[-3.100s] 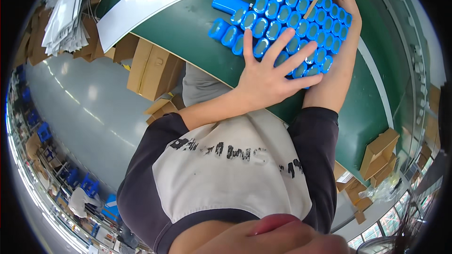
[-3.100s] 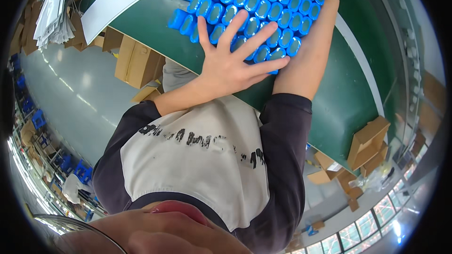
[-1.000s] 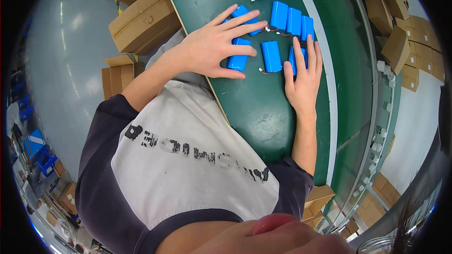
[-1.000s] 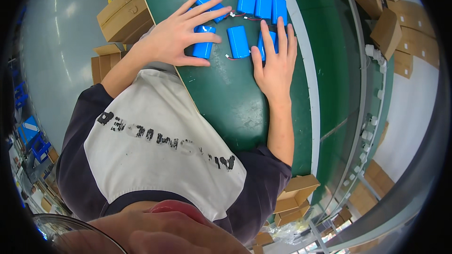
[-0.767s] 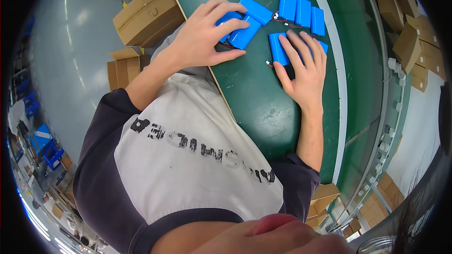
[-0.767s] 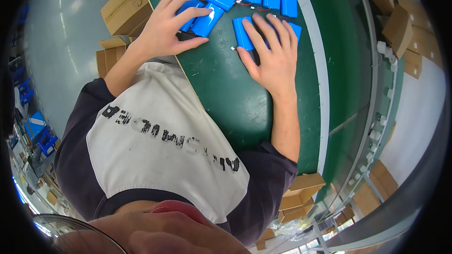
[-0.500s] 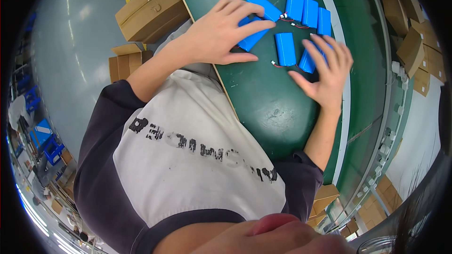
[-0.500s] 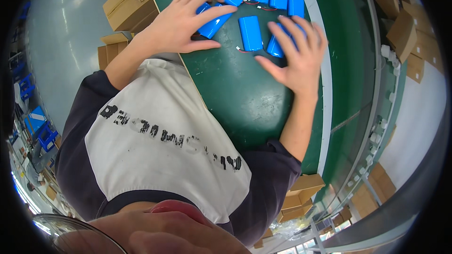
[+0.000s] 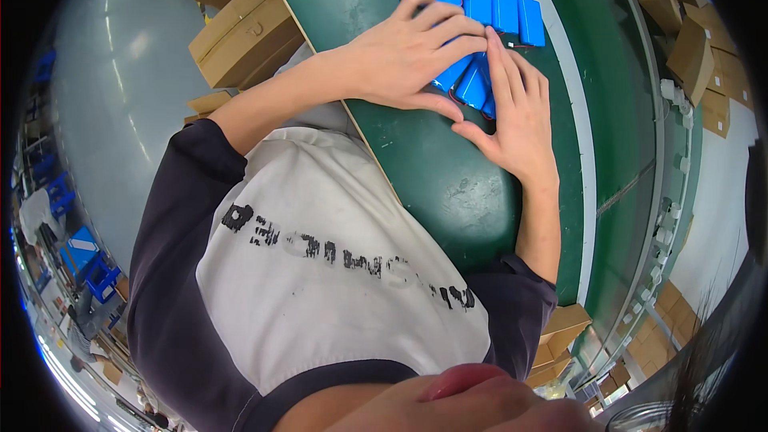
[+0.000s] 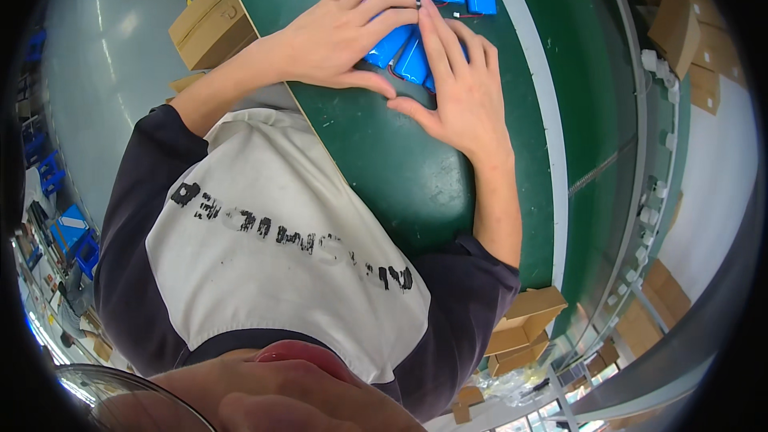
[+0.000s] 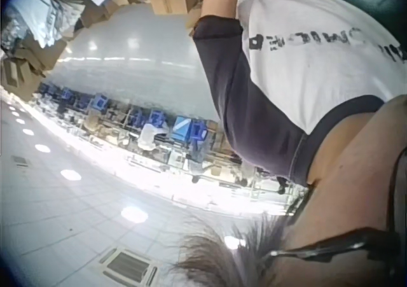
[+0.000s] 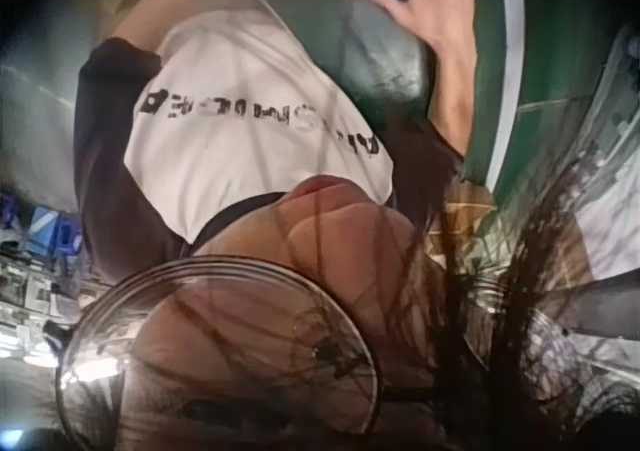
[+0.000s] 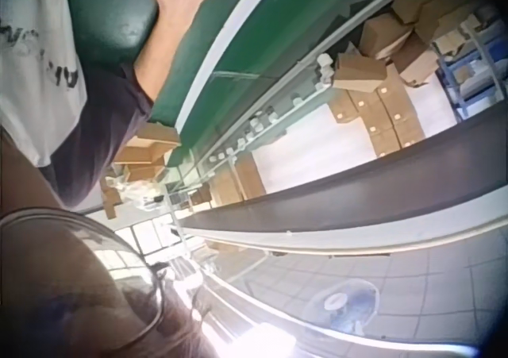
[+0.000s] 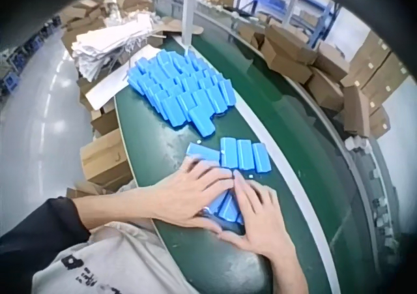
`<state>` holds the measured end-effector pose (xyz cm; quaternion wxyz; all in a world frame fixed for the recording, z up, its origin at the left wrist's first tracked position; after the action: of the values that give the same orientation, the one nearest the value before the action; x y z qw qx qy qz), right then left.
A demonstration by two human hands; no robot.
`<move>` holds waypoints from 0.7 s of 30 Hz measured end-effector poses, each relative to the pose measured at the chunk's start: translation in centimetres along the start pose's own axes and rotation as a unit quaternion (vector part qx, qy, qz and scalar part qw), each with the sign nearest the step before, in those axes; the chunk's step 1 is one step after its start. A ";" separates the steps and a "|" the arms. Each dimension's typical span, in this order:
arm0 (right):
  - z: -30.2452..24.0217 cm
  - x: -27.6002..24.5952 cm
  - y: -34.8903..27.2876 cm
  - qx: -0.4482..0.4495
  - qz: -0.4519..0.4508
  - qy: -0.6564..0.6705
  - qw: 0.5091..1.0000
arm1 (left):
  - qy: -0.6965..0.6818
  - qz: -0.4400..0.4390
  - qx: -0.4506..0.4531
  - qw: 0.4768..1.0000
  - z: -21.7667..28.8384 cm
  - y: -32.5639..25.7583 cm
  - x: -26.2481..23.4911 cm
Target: The person places white adhesive sheets onto rows of blue rectangular battery cells arranged on a green workbench. They then gather the prepared cells into groups and place them into a cardboard box. Finally, they unpack a new batch of blue cells from a box and arrange them on the table.
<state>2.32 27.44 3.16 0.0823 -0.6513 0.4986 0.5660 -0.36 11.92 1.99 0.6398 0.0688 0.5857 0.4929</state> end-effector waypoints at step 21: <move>-5.6 4.3 1.0 -0.023 0.020 -0.102 0.994 | -0.195 -0.176 0.152 0.953 -4.4 8.2 6.3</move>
<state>4.62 20.81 2.05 0.1064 -0.5821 0.4872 0.6423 -9.55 18.41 1.77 0.8003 0.1556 0.5200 0.2547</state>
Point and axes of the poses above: each hand's wrist, its own y-axis towards the middle knuckle, its own x-axis out of the palm, z = x × y, the point moved 7 cm from there along y, towards the middle knuckle, and after that the axes turned 11 degrees about z, right-handed, at the moved point
